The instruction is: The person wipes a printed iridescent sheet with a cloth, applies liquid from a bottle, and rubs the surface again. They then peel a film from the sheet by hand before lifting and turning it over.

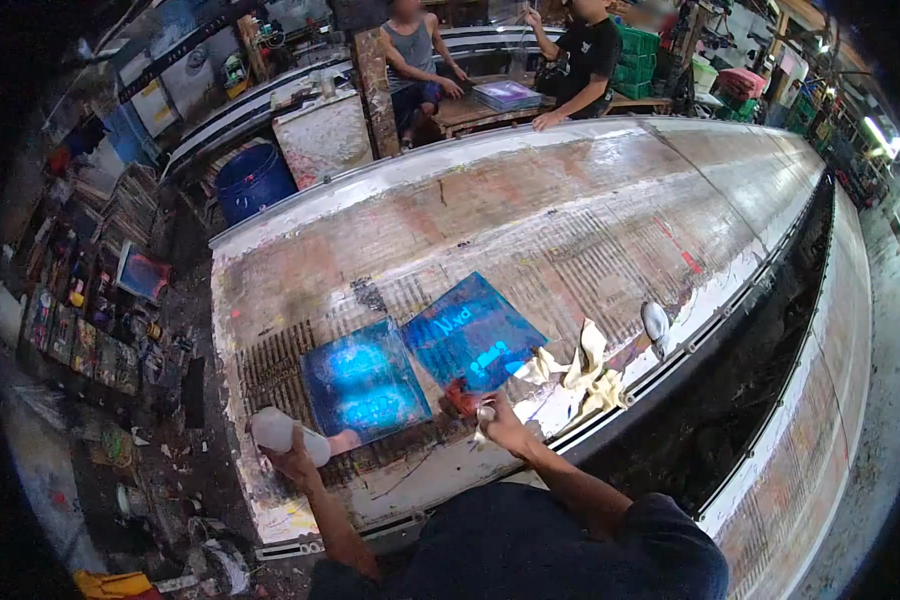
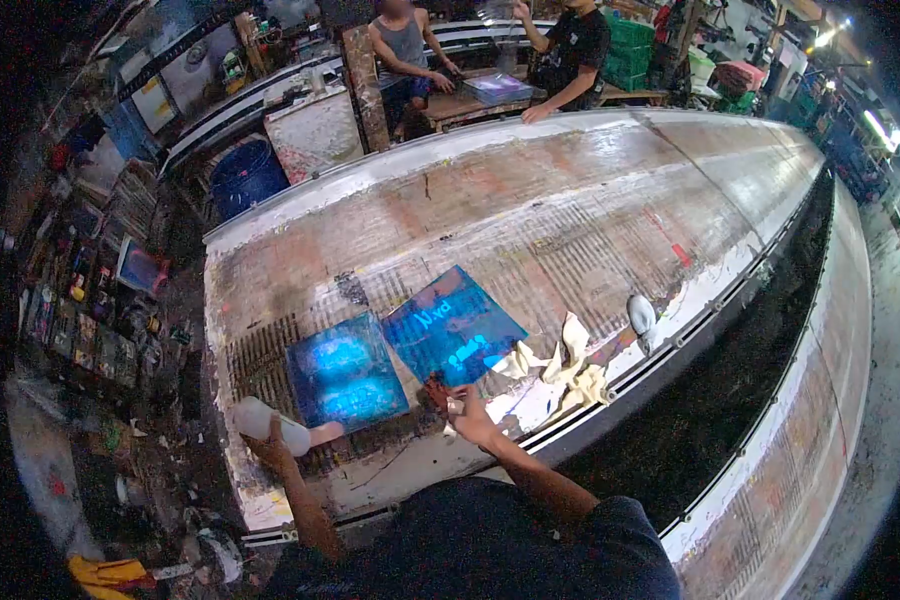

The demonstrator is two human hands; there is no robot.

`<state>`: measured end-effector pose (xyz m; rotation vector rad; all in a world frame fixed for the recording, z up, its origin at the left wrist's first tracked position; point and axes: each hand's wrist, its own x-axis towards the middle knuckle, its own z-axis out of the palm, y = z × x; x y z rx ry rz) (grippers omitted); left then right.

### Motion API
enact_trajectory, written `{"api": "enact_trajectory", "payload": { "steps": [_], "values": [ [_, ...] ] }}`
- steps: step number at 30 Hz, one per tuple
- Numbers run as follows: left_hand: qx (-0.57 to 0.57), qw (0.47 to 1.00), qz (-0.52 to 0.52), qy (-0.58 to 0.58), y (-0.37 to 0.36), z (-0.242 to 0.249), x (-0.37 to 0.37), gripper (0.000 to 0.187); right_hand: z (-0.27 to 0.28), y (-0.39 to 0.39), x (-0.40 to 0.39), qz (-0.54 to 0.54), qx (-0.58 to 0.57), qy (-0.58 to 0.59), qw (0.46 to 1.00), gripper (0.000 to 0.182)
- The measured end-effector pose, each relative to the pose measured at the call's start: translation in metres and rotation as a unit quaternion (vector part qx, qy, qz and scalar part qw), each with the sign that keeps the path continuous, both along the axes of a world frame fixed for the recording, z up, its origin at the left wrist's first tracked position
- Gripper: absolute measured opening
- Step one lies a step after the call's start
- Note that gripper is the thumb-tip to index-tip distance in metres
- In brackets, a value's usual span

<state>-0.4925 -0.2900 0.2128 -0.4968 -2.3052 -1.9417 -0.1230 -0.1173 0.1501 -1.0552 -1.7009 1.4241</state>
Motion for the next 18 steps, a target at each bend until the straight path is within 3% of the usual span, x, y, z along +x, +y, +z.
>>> {"api": "enact_trajectory", "payload": {
  "steps": [1, 2, 3, 4, 5, 6, 8, 10, 12, 13, 16, 17, 18],
  "values": [
    [-0.031, 0.999, -0.008, 0.014, 0.002, 0.002, 0.007, 0.089, -0.011, -0.001, -0.002, -0.016, -0.128, 0.074, 0.989, 0.056],
    [-0.062, 0.998, -0.015, 0.027, 0.003, 0.001, 0.011, 0.096, -0.002, -0.002, -0.006, -0.018, -0.126, 0.073, 0.989, 0.056],
    [-0.208, 0.978, 0.009, -0.03, -0.004, -0.042, -0.001, 0.098, 0.007, -0.005, -0.009, -0.053, -0.111, 0.039, 0.992, 0.051],
    [-0.207, 0.978, 0.007, -0.03, -0.002, -0.037, 0.008, 0.098, 0.031, -0.01, -0.011, -0.089, -0.095, 0.006, 0.991, 0.046],
    [-0.225, 0.967, -0.072, 0.095, 0.001, -0.018, 0.029, 0.097, 0.084, -0.007, -0.01, -0.028, -0.172, -0.077, 0.982, 0.034],
    [-0.24, 0.934, -0.149, 0.218, 0.004, -0.008, 0.049, 0.096, 0.075, -0.008, -0.01, -0.029, -0.173, -0.078, 0.981, 0.034],
    [-0.132, 0.944, -0.286, 0.098, 0.013, -0.012, 0.077, 0.087, 0.049, -0.009, -0.012, -0.04, -0.245, 0.064, 0.966, 0.024],
    [-0.116, 0.91, -0.396, 0.034, 0.033, 0.042, 0.118, 0.08, 0.041, -0.014, -0.018, -0.065, -0.281, 0.116, 0.95, 0.031],
    [-0.148, 0.89, -0.427, 0.064, 0.047, 0.071, 0.142, 0.08, 0.058, -0.02, -0.016, -0.063, -0.294, 0.176, 0.937, 0.035],
    [-0.18, 0.867, -0.456, 0.093, 0.05, 0.076, 0.15, 0.08, 0.073, -0.019, -0.011, -0.043, -0.267, 0.064, 0.961, 0.038],
    [-0.226, 0.84, -0.475, 0.133, 0.056, 0.072, 0.164, 0.081, 0.045, -0.015, -0.013, -0.08, -0.22, 0.066, 0.97, 0.039],
    [-0.248, 0.84, -0.457, 0.154, 0.055, 0.08, 0.173, 0.083, 0.088, -0.019, -0.005, -0.042, -0.254, -0.012, 0.966, 0.033],
    [-0.249, 0.84, -0.457, 0.153, 0.056, 0.079, 0.174, 0.083, 0.074, -0.017, 0.0, -0.042, -0.257, -0.013, 0.965, 0.033]
  ]
}}
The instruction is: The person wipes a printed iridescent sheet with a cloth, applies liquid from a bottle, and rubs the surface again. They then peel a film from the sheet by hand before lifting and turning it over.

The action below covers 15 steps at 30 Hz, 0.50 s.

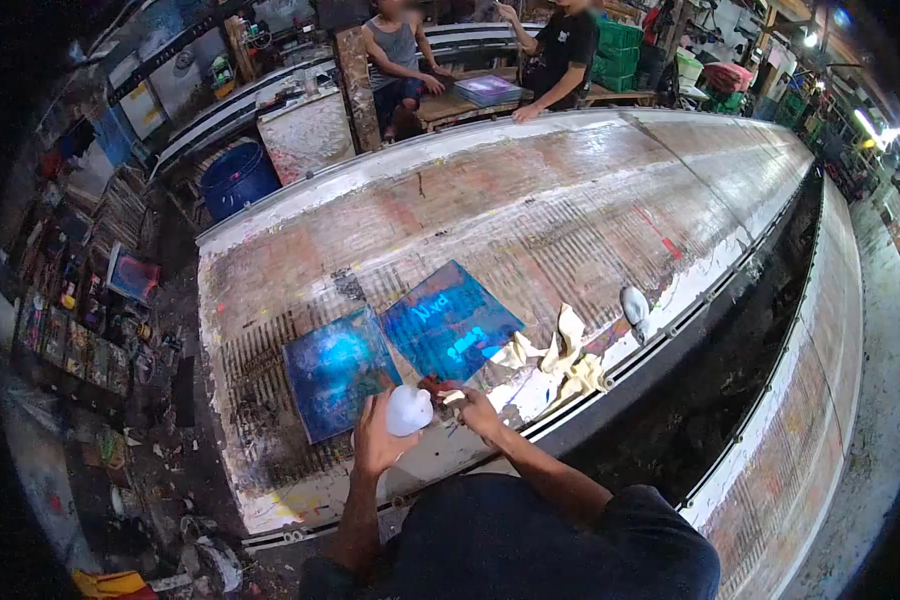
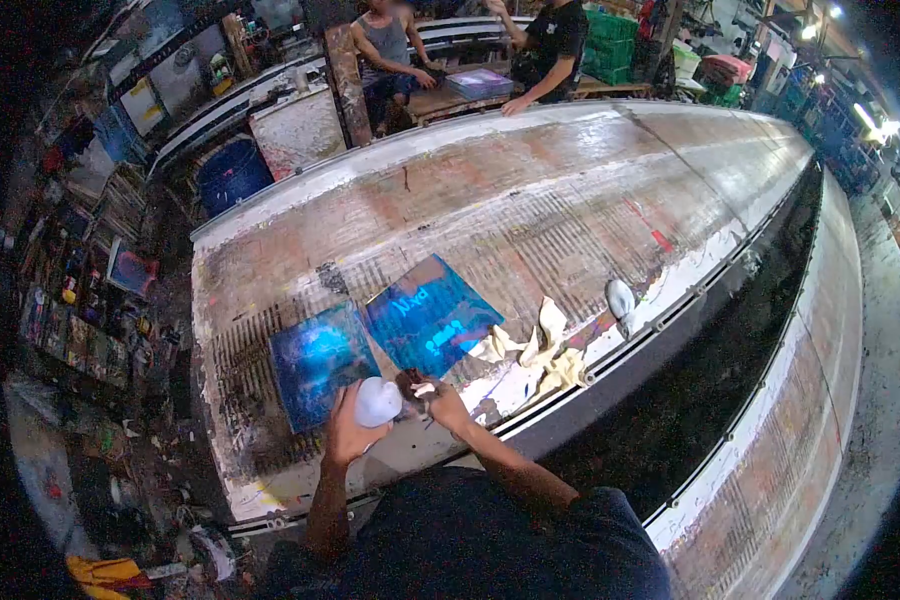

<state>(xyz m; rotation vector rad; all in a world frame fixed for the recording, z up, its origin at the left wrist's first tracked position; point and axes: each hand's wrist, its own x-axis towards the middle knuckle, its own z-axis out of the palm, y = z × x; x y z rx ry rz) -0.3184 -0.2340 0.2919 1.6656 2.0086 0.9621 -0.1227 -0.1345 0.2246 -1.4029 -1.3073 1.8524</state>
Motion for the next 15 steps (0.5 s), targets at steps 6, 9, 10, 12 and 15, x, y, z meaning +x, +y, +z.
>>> {"api": "enact_trajectory", "payload": {
  "steps": [6, 9, 10, 12, 15],
  "values": [
    [-0.011, 0.999, -0.033, 0.034, -0.001, -0.001, 0.005, 0.086, -0.036, -0.004, 0.01, -0.071, 0.197, -0.069, 0.975, 0.02],
    [-0.011, 0.999, -0.029, 0.03, -0.005, -0.006, 0.006, 0.084, -0.031, -0.004, 0.014, -0.067, 0.183, -0.022, 0.981, 0.014],
    [-0.014, 0.999, -0.027, 0.045, -0.007, -0.003, 0.009, 0.085, -0.024, -0.004, 0.014, -0.048, 0.159, 0.026, 0.986, 0.017],
    [-0.02, 0.998, -0.024, 0.061, -0.008, 0.0, 0.008, 0.086, -0.008, -0.006, 0.013, -0.05, 0.124, 0.051, 0.99, 0.02],
    [0.021, 0.994, -0.047, 0.096, -0.008, -0.005, -0.001, 0.092, 0.022, -0.003, 0.014, -0.098, 0.059, 0.065, 0.991, 0.019]
  ]
}}
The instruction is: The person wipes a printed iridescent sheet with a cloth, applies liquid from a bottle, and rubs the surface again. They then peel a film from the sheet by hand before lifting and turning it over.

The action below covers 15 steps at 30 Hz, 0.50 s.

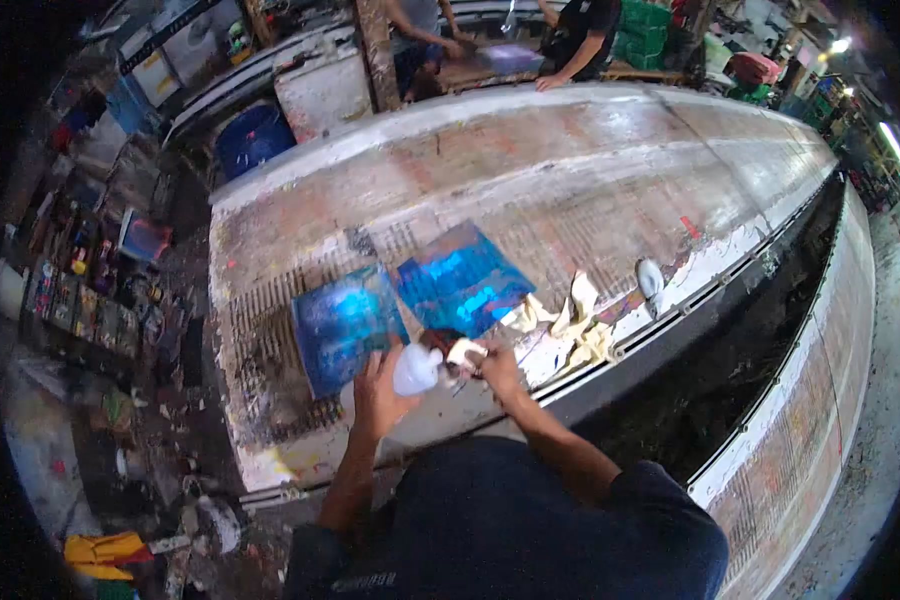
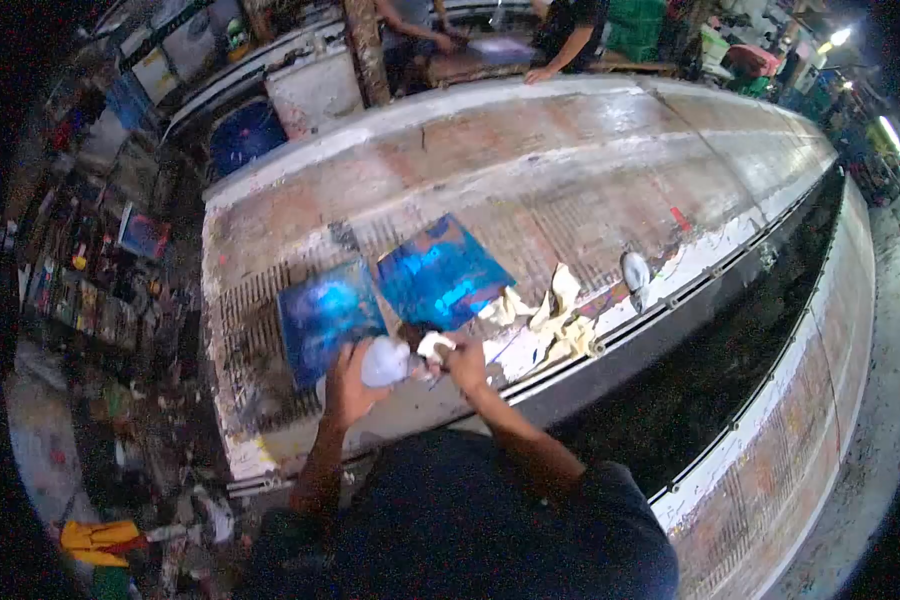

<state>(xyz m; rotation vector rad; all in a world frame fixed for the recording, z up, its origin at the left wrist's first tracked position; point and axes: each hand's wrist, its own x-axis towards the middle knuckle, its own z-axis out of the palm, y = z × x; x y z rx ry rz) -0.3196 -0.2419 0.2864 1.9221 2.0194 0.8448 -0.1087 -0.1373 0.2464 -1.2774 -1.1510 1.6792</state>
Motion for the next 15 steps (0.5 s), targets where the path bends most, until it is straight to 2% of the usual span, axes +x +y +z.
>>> {"api": "enact_trajectory", "payload": {
  "steps": [1, 3, 5, 9, 11, 13, 15],
  "values": [
    [-0.018, 0.999, 0.021, 0.032, 0.001, 0.002, -0.001, 0.093, -0.011, 0.003, 0.003, 0.009, 0.03, -0.01, 0.999, 0.018],
    [0.003, 1.0, 0.011, 0.022, 0.004, 0.011, -0.006, 0.09, -0.06, 0.016, 0.002, 0.005, 0.054, 0.011, 0.998, 0.02],
    [0.034, 0.997, -0.009, 0.073, 0.007, 0.022, -0.01, 0.086, -0.033, 0.015, 0.001, 0.033, 0.014, 0.003, 0.999, 0.024],
    [0.012, 0.994, -0.018, 0.111, 0.011, 0.042, -0.009, 0.087, -0.016, 0.01, 0.0, 0.059, -0.001, -0.004, 0.998, 0.028],
    [0.012, 0.992, -0.027, 0.121, 0.013, 0.042, -0.01, 0.088, 0.001, 0.002, -0.003, 0.048, -0.021, 0.043, 0.998, 0.027],
    [-0.013, 0.991, -0.037, 0.129, 0.015, 0.042, -0.01, 0.081, -0.001, 0.002, -0.001, 0.063, -0.01, 0.021, 0.998, 0.026],
    [-0.015, 0.989, -0.046, 0.143, 0.017, 0.046, -0.008, 0.086, -0.001, 0.001, 0.002, 0.074, 0.0, -0.003, 0.997, 0.026]
  ]
}}
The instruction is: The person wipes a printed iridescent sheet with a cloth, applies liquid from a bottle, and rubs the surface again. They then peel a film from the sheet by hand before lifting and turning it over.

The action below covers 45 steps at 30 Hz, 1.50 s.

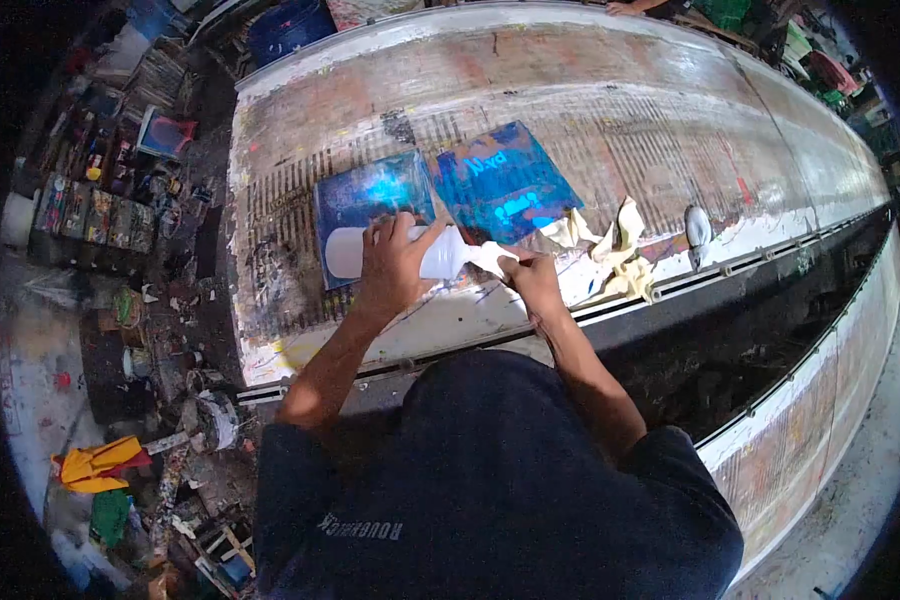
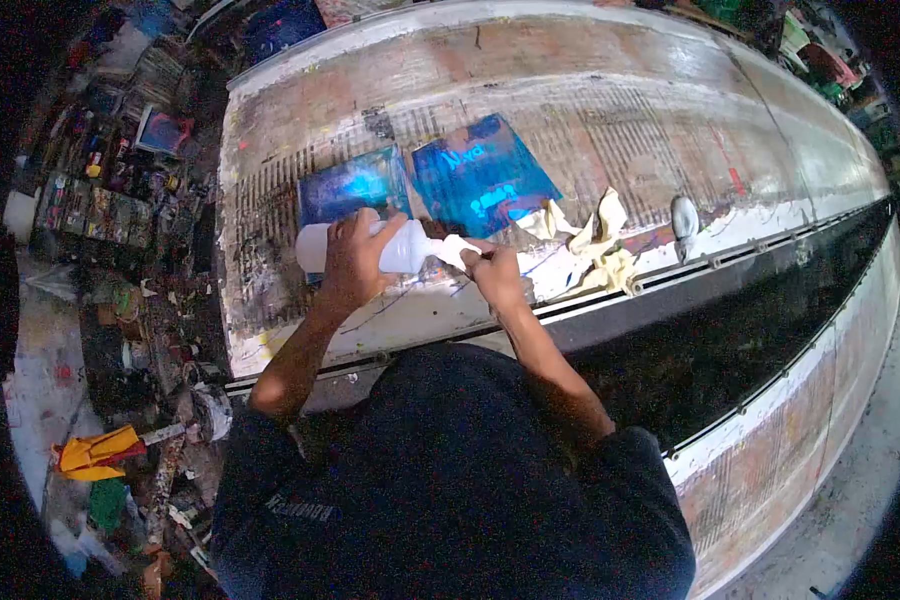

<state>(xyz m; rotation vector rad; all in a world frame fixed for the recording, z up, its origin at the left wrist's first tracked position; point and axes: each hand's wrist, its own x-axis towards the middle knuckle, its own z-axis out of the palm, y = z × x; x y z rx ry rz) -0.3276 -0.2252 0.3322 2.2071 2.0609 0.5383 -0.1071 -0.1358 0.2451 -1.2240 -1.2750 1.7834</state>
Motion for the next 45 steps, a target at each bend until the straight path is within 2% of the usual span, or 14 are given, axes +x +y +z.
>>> {"api": "enact_trajectory", "payload": {
  "steps": [5, 7, 10, 21, 27, 32, 34, 35, 37, 38, 40, 42, 44, 45],
  "values": [
    [0.015, 0.998, -0.032, 0.043, 0.006, 0.002, 0.004, 0.091, 0.006, -0.002, -0.004, 0.014, 0.02, -0.037, 0.999, 0.025],
    [0.057, 0.995, -0.039, 0.071, 0.01, 0.001, 0.006, 0.057, 0.008, -0.001, -0.004, 0.032, 0.015, -0.034, 0.999, 0.025],
    [0.067, 0.993, -0.036, 0.087, 0.013, 0.004, 0.008, 0.049, 0.006, 0.0, -0.002, 0.049, 0.033, -0.04, 0.997, 0.027],
    [0.072, 0.989, -0.052, 0.119, 0.02, -0.004, 0.008, 0.046, 0.005, -0.007, 0.003, 0.026, -0.005, -0.06, 0.998, 0.016],
    [0.066, 0.986, -0.044, 0.15, 0.02, -0.007, 0.009, 0.042, 0.019, -0.008, 0.002, 0.039, -0.018, -0.098, 0.994, 0.027],
    [0.079, 0.983, -0.025, 0.161, 0.016, -0.019, 0.01, 0.049, 0.011, -0.006, 0.008, 0.058, -0.025, -0.102, 0.993, 0.02],
    [0.01, 0.996, 0.032, 0.083, 0.007, -0.017, 0.016, 0.064, 0.005, -0.006, 0.011, 0.066, -0.044, -0.091, 0.993, 0.022],
    [0.009, 0.996, 0.028, 0.08, 0.005, -0.022, 0.016, 0.064, 0.001, -0.008, 0.012, 0.045, -0.129, 0.002, 0.991, 0.025],
    [-0.001, 0.98, 0.066, -0.185, -0.002, -0.04, 0.009, 0.075, 0.008, -0.009, 0.016, 0.02, -0.241, 0.122, 0.963, 0.037],
    [-0.005, 0.98, 0.061, -0.189, -0.007, -0.043, 0.01, 0.075, 0.005, -0.01, 0.02, 0.014, -0.242, 0.12, 0.963, 0.037],
    [0.047, 0.874, 0.234, -0.422, -0.024, -0.051, 0.009, 0.073, -0.01, -0.013, 0.028, 0.018, -0.274, 0.123, 0.954, 0.039],
    [0.144, 0.836, 0.338, -0.408, -0.056, -0.151, -0.035, 0.075, -0.05, -0.011, 0.042, 0.033, -0.268, 0.089, 0.959, 0.04],
    [0.154, 0.825, 0.385, -0.385, -0.062, -0.117, -0.04, 0.083, -0.066, -0.003, 0.05, 0.046, -0.257, -0.045, 0.964, 0.032],
    [0.202, 0.785, 0.407, -0.421, -0.065, -0.12, -0.039, 0.083, -0.052, 0.006, 0.05, 0.045, -0.189, -0.1, 0.976, 0.026]
  ]
}}
